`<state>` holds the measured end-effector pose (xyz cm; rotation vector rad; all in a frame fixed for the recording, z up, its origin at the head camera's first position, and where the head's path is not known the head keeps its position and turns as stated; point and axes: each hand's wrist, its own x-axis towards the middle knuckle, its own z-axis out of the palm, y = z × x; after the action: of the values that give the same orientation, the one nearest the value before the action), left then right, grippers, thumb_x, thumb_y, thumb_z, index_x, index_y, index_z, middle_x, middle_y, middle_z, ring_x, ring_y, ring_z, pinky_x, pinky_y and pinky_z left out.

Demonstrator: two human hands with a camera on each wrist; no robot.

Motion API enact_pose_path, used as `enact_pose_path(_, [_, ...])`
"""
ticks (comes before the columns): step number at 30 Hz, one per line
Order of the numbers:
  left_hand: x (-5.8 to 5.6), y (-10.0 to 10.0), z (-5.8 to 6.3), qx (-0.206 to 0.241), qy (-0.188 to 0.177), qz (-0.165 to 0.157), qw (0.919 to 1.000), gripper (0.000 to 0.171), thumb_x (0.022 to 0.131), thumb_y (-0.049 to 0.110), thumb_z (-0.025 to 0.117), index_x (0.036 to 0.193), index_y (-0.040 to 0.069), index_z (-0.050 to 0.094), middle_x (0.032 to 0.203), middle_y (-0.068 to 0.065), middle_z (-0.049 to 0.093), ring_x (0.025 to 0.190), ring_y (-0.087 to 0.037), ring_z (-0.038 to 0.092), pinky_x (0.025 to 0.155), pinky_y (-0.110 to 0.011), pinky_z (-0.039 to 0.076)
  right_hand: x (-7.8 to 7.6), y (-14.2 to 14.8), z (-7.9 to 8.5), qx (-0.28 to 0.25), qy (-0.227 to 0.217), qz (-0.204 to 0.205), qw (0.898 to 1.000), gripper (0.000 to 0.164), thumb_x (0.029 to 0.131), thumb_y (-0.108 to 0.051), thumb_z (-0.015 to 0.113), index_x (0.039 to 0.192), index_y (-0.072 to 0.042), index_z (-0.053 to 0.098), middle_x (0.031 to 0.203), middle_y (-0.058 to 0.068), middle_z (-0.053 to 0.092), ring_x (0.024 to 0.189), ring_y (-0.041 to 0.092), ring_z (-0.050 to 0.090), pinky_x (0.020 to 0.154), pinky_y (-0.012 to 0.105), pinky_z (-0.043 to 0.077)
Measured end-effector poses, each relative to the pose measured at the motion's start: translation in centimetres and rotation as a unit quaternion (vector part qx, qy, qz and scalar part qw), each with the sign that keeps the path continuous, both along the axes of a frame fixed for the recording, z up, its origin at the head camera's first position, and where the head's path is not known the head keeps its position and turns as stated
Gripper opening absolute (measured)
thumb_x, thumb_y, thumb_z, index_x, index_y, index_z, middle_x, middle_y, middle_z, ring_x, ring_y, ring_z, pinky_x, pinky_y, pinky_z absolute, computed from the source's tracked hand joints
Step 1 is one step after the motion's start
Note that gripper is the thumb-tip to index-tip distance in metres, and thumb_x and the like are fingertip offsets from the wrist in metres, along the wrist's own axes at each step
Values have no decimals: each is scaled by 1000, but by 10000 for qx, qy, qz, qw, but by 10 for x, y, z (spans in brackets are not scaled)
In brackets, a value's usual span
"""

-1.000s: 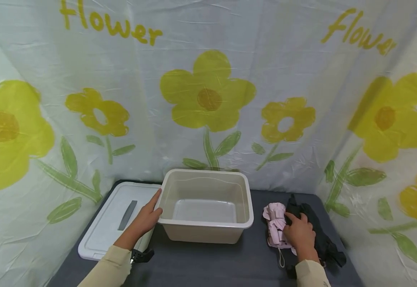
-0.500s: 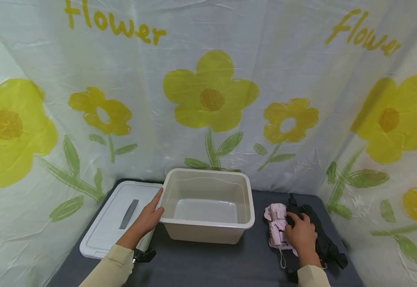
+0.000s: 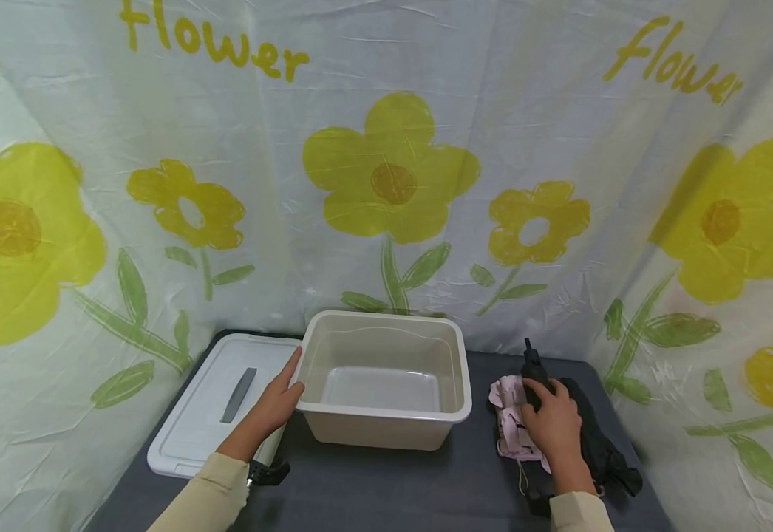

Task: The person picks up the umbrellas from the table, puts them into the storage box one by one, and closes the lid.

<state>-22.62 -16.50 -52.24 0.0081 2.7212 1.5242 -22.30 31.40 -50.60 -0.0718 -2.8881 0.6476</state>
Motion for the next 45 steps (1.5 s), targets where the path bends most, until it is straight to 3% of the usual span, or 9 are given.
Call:
enact_pose_path(7, [0, 1, 2, 126, -151, -13, 9998, 69, 95, 12, 37, 157, 21, 8, 161, -15, 17, 145, -38, 26, 112, -59, 26, 0, -11, 17, -137, 291, 161, 9994, 46, 87, -11, 52, 133, -11, 56, 143, 35, 33, 116, 60, 41, 82, 71, 36])
enact_pose_path(22, [-1, 0, -2, 325, -187, -47, 9993, 72, 94, 10, 38, 157, 21, 6, 162, -14, 15, 145, -37, 24, 112, -60, 24, 3, -37, 51, -299, 124, 468, 9984, 49, 87, -12, 49, 135, -12, 55, 145, 31, 34, 122, 56, 40, 87, 68, 38])
enact_pose_path(34, [-3, 0, -2, 456, -159, -111, 9988, 73, 93, 8, 37, 157, 20, 5, 163, -13, 12, 147, -37, 19, 114, -60, 21, 9, -56, 70, -523, 241, 796, 9952, 46, 90, -13, 50, 136, -15, 56, 146, 28, 34, 120, 52, 45, 87, 66, 42])
enact_pose_path(45, [-4, 0, -4, 452, -194, -109, 9987, 73, 94, 8, 37, 157, 22, 4, 163, -12, 10, 148, -36, 16, 115, -59, 19, 8, -73, 81, -687, 197, 1158, 9907, 49, 89, -12, 49, 137, -18, 55, 149, 24, 33, 127, 50, 41, 83, 60, 43])
